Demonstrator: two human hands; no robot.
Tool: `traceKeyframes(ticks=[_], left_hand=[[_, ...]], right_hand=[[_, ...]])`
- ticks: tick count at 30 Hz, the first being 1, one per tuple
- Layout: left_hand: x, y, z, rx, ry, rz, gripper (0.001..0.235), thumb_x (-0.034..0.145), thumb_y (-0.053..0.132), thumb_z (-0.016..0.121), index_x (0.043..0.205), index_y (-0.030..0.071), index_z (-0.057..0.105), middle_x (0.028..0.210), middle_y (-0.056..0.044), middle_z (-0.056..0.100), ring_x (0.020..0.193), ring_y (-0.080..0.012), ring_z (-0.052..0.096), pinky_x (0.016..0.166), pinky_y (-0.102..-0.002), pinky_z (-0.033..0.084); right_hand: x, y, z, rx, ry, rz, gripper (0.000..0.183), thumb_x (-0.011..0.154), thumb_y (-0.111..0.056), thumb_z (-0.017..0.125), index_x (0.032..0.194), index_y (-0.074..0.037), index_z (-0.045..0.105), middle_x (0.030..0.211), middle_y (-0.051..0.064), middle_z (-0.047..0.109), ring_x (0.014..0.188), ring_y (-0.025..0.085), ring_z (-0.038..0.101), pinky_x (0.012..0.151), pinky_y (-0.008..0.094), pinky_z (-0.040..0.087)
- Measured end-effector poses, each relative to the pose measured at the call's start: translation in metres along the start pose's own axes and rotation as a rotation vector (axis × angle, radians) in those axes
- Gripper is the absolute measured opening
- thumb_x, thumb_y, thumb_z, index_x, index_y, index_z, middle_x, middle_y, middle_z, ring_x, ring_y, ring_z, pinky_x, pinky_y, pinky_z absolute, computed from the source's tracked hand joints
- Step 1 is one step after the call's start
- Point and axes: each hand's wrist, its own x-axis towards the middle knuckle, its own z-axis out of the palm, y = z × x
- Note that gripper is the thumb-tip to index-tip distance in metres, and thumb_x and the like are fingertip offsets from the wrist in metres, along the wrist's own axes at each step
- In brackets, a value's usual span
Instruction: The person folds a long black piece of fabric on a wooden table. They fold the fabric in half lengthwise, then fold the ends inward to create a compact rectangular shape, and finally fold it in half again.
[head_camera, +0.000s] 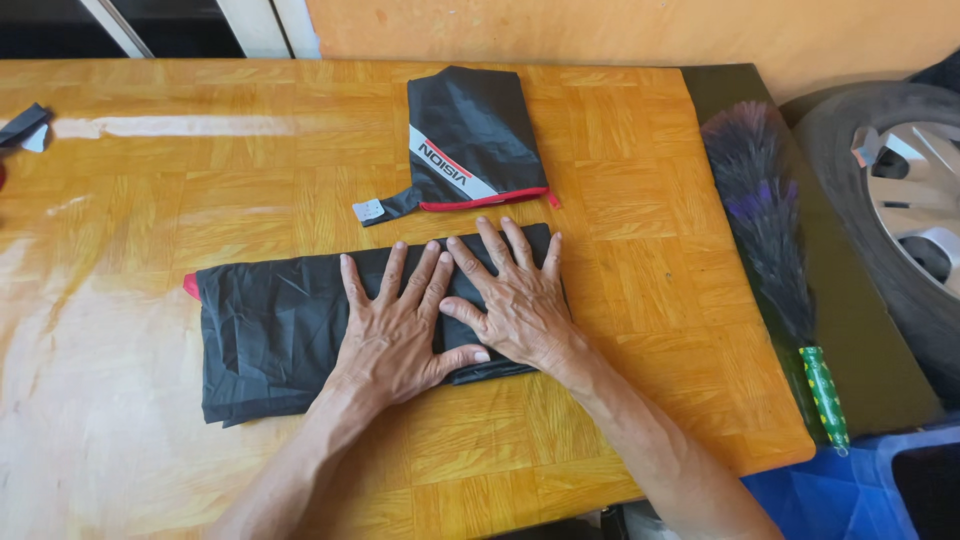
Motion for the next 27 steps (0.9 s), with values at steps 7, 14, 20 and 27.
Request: traceKeyframes(ticks=[7, 14, 20, 27], left_hand=[[-0.001, -0.001, 0.003, 0.012, 0.019, 0.0, 0.124, 0.077, 0.1, 0.04, 0.163, 0.013, 0.019, 0.169, -0.006, 0.022, 0.155, -0.038, 0.014, 0.112, -0.083, -0.001], [-0.001, 0.001, 0.002, 0.027, 0.011, -0.011, 0.124, 0.076, 0.1, 0.039, 0.162, 0.013, 0.022, 0.17, -0.005, 0.022, 0.155, -0.0372, 0.014, 0.112, -0.082, 0.001], [0.0, -0.002, 0.008, 0.007, 0.022, -0.012, 0.125, 0.076, 0.1, 0.04, 0.163, 0.014, 0.019, 0.17, -0.005, 0.02, 0.156, -0.0367, 0.012, 0.112, -0.082, 0.0], [0.0, 0.0, 0.003, 0.017, 0.005, -0.013, 0.126, 0.075, 0.101, 0.041, 0.163, 0.013, 0.021, 0.169, -0.006, 0.023, 0.155, -0.037, 0.014, 0.112, -0.082, -0.001]], right_hand=[[-0.001, 0.0, 0.0, -0.023, 0.016, -0.008, 0.078, 0.098, -0.069, 0.045, 0.161, -0.025, 0.033, 0.166, 0.018, 0.025, 0.152, 0.043, 0.02, 0.111, 0.08, 0.012], [0.001, 0.002, 0.003, 0.035, 0.054, -0.031, 0.079, 0.097, -0.067, 0.048, 0.16, -0.02, 0.037, 0.162, 0.026, 0.029, 0.151, 0.046, 0.026, 0.119, 0.068, 0.017], [-0.003, 0.003, -0.001, 0.07, 0.073, 0.199, 0.111, 0.082, -0.085, 0.054, 0.162, -0.012, 0.027, 0.159, 0.035, 0.023, 0.149, 0.053, 0.024, 0.113, 0.07, 0.026], [-0.002, -0.007, -0.017, -0.005, 0.057, -0.005, 0.078, 0.096, -0.067, 0.049, 0.159, -0.021, 0.039, 0.167, 0.028, 0.017, 0.152, 0.053, 0.011, 0.109, 0.083, 0.008]])
